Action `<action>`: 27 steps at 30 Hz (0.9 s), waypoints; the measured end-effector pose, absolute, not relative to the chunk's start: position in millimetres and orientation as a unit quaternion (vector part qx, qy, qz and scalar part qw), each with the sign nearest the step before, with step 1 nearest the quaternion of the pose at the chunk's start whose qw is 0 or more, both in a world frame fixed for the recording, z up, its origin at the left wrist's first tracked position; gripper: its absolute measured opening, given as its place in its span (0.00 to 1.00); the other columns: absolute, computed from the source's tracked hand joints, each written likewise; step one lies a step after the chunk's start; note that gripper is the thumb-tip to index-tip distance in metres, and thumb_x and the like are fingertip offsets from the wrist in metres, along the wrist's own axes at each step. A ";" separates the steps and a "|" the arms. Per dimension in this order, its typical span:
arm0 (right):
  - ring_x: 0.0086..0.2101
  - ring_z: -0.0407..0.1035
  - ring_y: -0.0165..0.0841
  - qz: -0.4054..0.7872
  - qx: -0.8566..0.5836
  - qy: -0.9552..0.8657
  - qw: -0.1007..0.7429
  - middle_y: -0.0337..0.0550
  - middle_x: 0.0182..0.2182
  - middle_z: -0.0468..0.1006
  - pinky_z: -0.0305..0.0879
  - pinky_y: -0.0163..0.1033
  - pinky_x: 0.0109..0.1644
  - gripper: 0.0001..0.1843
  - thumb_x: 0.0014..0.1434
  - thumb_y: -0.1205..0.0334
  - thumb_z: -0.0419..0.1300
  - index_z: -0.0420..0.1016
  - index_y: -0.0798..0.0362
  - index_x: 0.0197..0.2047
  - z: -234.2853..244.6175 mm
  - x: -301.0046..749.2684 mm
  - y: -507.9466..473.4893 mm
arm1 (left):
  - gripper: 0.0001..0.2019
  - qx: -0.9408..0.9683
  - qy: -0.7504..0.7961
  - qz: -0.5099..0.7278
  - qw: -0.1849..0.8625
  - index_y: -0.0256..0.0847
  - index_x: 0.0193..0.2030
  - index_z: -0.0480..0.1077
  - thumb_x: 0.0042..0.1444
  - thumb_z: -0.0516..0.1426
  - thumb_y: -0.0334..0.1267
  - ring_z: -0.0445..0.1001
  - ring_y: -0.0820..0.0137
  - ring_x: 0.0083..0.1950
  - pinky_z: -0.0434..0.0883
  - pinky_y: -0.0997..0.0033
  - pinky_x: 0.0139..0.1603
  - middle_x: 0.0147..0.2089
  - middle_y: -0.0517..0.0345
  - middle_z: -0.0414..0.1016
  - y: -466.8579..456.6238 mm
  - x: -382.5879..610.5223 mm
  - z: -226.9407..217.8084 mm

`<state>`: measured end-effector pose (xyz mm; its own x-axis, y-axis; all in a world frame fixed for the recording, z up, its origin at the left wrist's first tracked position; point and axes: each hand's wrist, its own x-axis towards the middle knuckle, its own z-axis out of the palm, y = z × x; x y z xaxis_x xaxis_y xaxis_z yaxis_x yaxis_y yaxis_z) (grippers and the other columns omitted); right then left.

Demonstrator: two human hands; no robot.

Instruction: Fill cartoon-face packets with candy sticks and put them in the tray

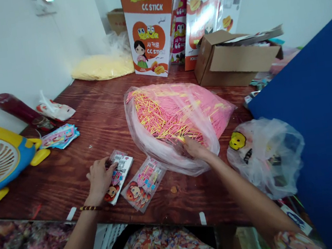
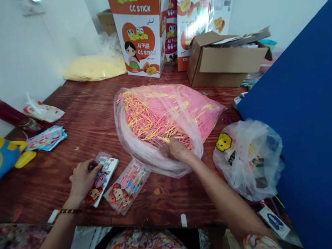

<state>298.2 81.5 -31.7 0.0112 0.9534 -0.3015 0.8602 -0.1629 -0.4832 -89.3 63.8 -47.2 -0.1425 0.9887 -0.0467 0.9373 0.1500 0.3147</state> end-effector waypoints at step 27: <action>0.36 0.65 0.35 0.361 -0.590 -0.527 0.493 0.38 0.34 0.73 0.62 0.40 0.45 0.06 0.57 0.57 0.53 0.66 0.48 0.36 -82.7 294.5 87.9 | 0.17 0.615 0.657 0.329 0.288 0.41 0.34 0.74 0.51 0.59 0.54 0.74 0.67 0.34 0.68 0.72 0.34 0.32 0.58 0.78 75.8 -106.2 -48.2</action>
